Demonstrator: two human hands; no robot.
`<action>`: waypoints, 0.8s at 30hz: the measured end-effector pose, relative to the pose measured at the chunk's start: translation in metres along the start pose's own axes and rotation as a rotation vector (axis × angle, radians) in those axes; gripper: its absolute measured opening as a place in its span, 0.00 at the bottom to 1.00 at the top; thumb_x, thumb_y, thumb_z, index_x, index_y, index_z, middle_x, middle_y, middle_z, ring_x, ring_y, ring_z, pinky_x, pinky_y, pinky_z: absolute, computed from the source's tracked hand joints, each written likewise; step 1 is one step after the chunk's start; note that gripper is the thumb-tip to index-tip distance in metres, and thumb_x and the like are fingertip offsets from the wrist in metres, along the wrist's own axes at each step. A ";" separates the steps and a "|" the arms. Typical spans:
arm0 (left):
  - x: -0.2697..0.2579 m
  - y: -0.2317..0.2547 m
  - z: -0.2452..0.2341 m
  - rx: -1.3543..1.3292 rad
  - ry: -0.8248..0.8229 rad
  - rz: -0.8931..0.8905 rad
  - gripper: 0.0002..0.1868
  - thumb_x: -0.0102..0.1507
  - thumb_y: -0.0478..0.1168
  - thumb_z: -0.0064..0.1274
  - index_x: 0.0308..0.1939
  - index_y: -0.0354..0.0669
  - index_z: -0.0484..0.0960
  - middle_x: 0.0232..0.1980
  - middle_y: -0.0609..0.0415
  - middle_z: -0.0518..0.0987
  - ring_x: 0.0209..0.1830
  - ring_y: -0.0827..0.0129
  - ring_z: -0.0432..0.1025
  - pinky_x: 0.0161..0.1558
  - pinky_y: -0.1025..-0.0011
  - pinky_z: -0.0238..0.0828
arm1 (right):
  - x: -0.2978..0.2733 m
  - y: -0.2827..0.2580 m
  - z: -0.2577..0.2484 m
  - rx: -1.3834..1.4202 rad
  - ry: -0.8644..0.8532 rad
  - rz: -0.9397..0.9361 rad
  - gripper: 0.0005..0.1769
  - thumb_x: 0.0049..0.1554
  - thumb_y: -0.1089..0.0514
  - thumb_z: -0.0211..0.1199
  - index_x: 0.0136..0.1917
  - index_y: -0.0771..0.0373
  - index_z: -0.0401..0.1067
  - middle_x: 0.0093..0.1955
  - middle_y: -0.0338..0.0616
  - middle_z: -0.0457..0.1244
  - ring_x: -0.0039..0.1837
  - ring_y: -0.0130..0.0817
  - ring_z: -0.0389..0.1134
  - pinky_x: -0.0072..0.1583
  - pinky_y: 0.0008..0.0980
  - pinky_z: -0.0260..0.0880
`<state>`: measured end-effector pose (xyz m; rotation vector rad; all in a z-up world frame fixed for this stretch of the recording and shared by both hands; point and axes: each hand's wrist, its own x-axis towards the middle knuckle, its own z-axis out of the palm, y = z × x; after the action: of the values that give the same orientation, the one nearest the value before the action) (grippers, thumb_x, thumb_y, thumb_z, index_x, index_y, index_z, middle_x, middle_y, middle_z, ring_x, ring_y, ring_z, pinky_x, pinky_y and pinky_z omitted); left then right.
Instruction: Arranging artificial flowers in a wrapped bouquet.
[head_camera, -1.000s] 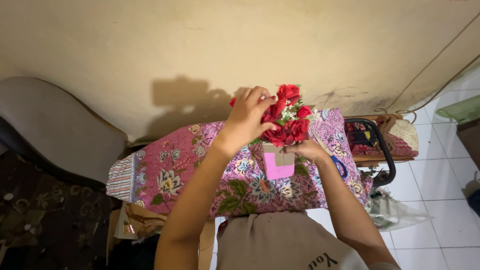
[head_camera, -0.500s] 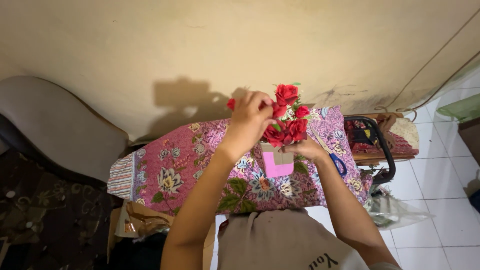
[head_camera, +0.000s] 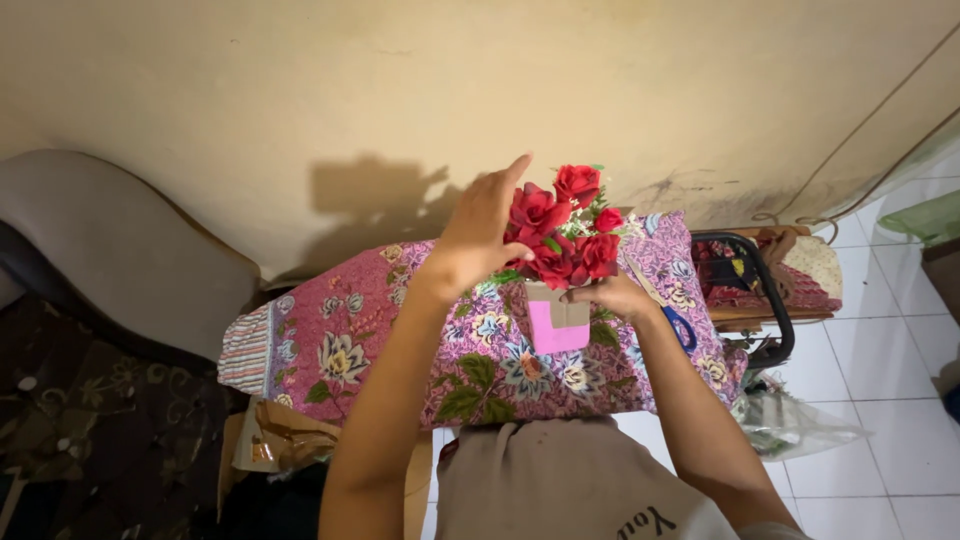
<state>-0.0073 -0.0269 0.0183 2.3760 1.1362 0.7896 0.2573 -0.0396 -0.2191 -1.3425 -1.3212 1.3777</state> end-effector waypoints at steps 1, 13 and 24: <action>0.004 0.000 -0.002 0.040 -0.102 -0.062 0.60 0.49 0.40 0.77 0.79 0.41 0.54 0.67 0.35 0.72 0.71 0.45 0.64 0.76 0.51 0.48 | 0.002 0.004 0.000 -0.001 -0.003 -0.001 0.35 0.34 0.66 0.84 0.56 0.67 0.77 0.53 0.53 0.69 0.57 0.45 0.64 0.51 0.34 0.65; -0.003 -0.043 0.007 -0.519 0.624 0.102 0.50 0.54 0.58 0.75 0.72 0.46 0.67 0.70 0.47 0.70 0.74 0.59 0.61 0.78 0.59 0.48 | 0.014 -0.014 -0.028 0.195 0.067 0.029 0.36 0.38 0.73 0.78 0.62 0.71 0.75 0.55 0.56 0.68 0.57 0.51 0.69 0.60 0.47 0.71; -0.025 -0.099 0.055 -1.236 0.520 -0.194 0.22 0.71 0.57 0.48 0.60 0.49 0.81 0.56 0.53 0.83 0.59 0.66 0.74 0.69 0.59 0.61 | 0.014 -0.069 -0.005 0.411 -0.086 -0.023 0.35 0.28 0.80 0.73 0.52 0.66 0.79 0.37 0.47 0.69 0.33 0.32 0.67 0.36 0.25 0.63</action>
<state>-0.0424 0.0062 -0.0874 1.0467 0.6534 1.5008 0.2514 -0.0152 -0.1529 -0.9974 -1.0293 1.6005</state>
